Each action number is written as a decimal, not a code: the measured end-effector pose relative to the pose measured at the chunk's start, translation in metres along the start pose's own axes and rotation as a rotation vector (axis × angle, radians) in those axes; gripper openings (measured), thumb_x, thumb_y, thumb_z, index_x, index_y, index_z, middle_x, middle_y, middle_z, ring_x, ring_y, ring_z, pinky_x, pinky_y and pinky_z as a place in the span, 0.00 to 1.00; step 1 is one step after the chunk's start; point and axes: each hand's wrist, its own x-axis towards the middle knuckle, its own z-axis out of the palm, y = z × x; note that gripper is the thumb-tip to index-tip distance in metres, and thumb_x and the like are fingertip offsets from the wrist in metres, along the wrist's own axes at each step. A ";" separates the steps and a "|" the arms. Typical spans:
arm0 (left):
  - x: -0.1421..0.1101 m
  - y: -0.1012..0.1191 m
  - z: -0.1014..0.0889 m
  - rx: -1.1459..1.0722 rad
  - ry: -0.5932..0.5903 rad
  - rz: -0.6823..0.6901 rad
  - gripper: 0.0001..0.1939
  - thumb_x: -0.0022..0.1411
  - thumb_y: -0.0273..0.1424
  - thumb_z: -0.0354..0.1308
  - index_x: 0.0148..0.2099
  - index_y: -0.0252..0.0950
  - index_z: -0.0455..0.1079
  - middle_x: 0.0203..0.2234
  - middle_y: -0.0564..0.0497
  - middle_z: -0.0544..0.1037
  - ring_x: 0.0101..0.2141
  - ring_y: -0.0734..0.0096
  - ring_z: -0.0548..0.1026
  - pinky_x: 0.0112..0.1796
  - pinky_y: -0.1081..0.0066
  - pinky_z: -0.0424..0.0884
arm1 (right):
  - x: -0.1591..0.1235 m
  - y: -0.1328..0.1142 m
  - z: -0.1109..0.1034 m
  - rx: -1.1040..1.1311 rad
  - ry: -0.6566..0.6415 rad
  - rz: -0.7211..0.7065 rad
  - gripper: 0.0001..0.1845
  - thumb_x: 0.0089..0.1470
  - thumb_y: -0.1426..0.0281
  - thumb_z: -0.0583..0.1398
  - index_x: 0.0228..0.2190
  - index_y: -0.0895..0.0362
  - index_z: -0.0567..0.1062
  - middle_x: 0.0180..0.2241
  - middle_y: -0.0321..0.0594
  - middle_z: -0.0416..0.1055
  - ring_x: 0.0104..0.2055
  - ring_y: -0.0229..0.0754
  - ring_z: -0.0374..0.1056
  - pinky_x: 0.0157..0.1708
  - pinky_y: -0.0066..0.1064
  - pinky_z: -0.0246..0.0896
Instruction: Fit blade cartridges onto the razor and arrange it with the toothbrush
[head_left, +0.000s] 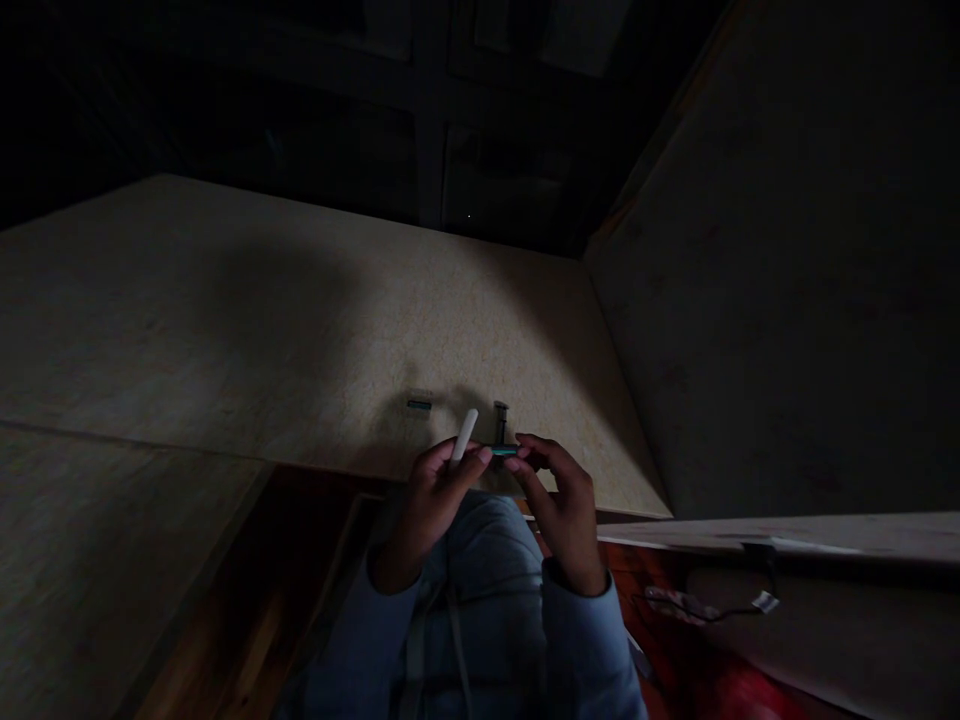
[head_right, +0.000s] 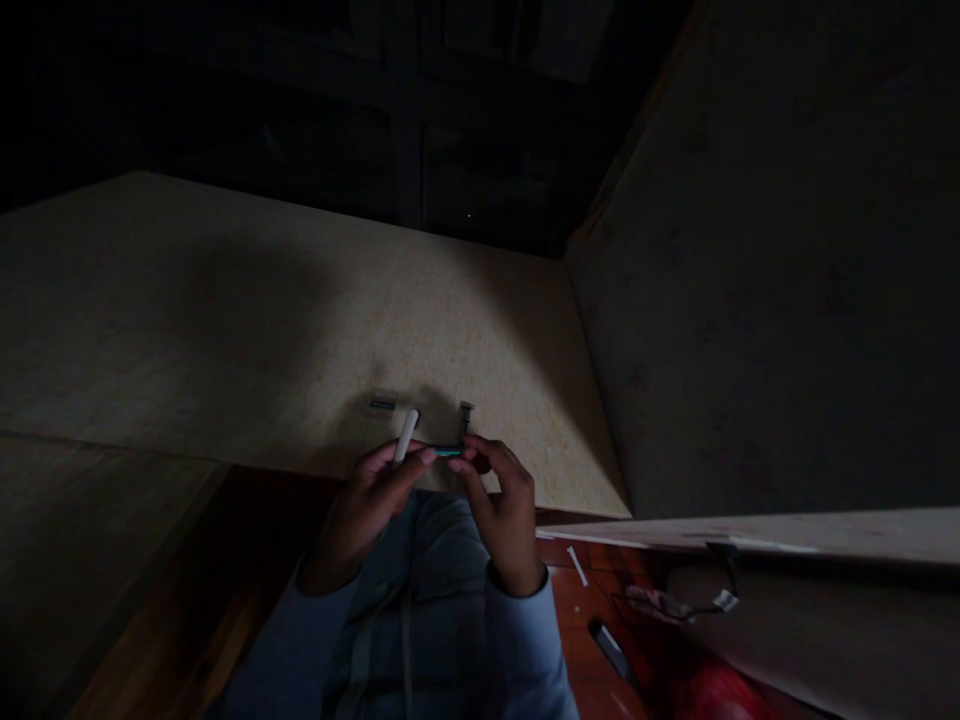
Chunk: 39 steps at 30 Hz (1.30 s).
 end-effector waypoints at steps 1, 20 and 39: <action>0.001 -0.002 0.002 -0.011 0.003 0.005 0.23 0.53 0.48 0.68 0.38 0.33 0.76 0.14 0.59 0.55 0.19 0.78 0.55 0.20 0.74 0.48 | 0.000 0.000 0.000 0.003 0.023 0.017 0.11 0.58 0.66 0.66 0.44 0.55 0.78 0.36 0.39 0.77 0.35 0.38 0.72 0.37 0.29 0.68; -0.005 -0.009 0.037 -0.345 0.039 -0.129 0.35 0.41 0.55 0.72 0.39 0.31 0.69 0.12 0.64 0.53 0.16 0.84 0.47 0.17 0.78 0.44 | 0.001 0.006 0.008 0.422 0.071 0.255 0.07 0.56 0.65 0.66 0.34 0.55 0.81 0.31 0.36 0.74 0.33 0.36 0.68 0.35 0.26 0.63; -0.006 -0.025 0.041 -0.277 0.105 0.013 0.26 0.51 0.51 0.68 0.38 0.32 0.76 0.14 0.58 0.58 0.24 0.74 0.66 0.25 0.76 0.62 | -0.004 -0.008 0.015 0.458 0.093 0.373 0.16 0.57 0.58 0.64 0.31 0.59 0.77 0.24 0.35 0.67 0.28 0.34 0.61 0.30 0.25 0.58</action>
